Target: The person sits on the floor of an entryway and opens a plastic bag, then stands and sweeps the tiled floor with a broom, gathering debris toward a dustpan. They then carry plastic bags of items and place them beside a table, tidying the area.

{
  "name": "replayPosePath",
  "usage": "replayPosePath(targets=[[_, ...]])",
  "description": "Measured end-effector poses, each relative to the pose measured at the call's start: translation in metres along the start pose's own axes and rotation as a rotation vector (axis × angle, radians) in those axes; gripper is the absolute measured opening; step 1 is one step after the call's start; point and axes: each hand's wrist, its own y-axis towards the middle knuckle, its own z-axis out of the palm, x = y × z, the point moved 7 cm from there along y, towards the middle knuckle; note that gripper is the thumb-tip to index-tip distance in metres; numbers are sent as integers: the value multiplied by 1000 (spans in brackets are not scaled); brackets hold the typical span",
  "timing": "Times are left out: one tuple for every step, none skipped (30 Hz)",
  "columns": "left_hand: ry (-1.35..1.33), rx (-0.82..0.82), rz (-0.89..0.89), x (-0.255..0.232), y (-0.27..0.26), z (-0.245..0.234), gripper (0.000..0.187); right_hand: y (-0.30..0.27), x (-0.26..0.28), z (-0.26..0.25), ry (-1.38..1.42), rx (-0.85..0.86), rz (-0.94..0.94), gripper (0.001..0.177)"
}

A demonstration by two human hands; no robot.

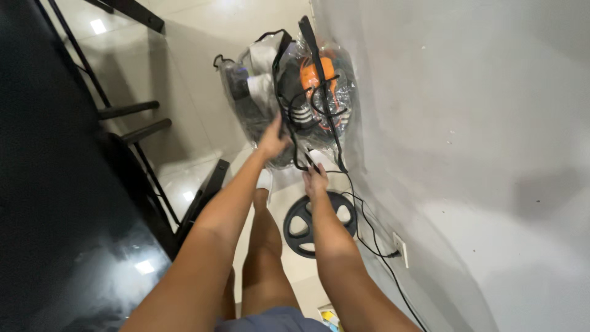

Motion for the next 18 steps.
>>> replayPosePath(targets=[[88,164,-256,16,-11,10,95,-2,3,1,-43,-43,17,75],[175,329,-512,29,-30,18,92,-7,4,3,-97,-75,31,73],[192,270,-516,27,-38,10,97,-12,11,1,-161,-109,38,71],[209,212,-520,23,-46,1,101,-20,17,1,-224,-144,45,69],[225,148,-519,17,-48,-7,106,-27,27,6,-285,-121,22,69],[215,207,-534,10,-51,-7,108,-36,36,10,-346,-98,-1,68],[207,262,-547,0,-51,-10,110,-44,45,20,-408,-72,-25,68],[200,317,-559,-11,-50,-16,112,-52,54,33,-415,-26,-49,67],[156,296,-455,-33,-47,-26,106,-61,62,44,-432,22,-70,66],[116,275,-350,-59,-45,-39,101,-73,69,56,-450,70,-90,65],[81,245,-242,-88,-39,-57,95,-82,77,72,-419,134,-101,63],[52,247,-242,-113,-39,-76,90,-94,85,86,-390,198,-109,61],[24,245,-242,-139,-41,-99,84,-106,91,105,-363,266,-115,60],[-4,244,-240,-167,-44,-123,79,-119,101,126,-363,336,-166,58],[-87,195,-187,-199,-49,-152,75,-136,106,144,-365,404,-205,57],[-167,147,-131,-231,-54,-182,71,-155,110,162,-365,473,-242,56],[-243,99,-69,-261,-63,-214,67,-175,111,180,-380,508,-271,55],[-262,48,-84,-284,-77,-246,65,-197,115,197,-394,544,-300,53]])
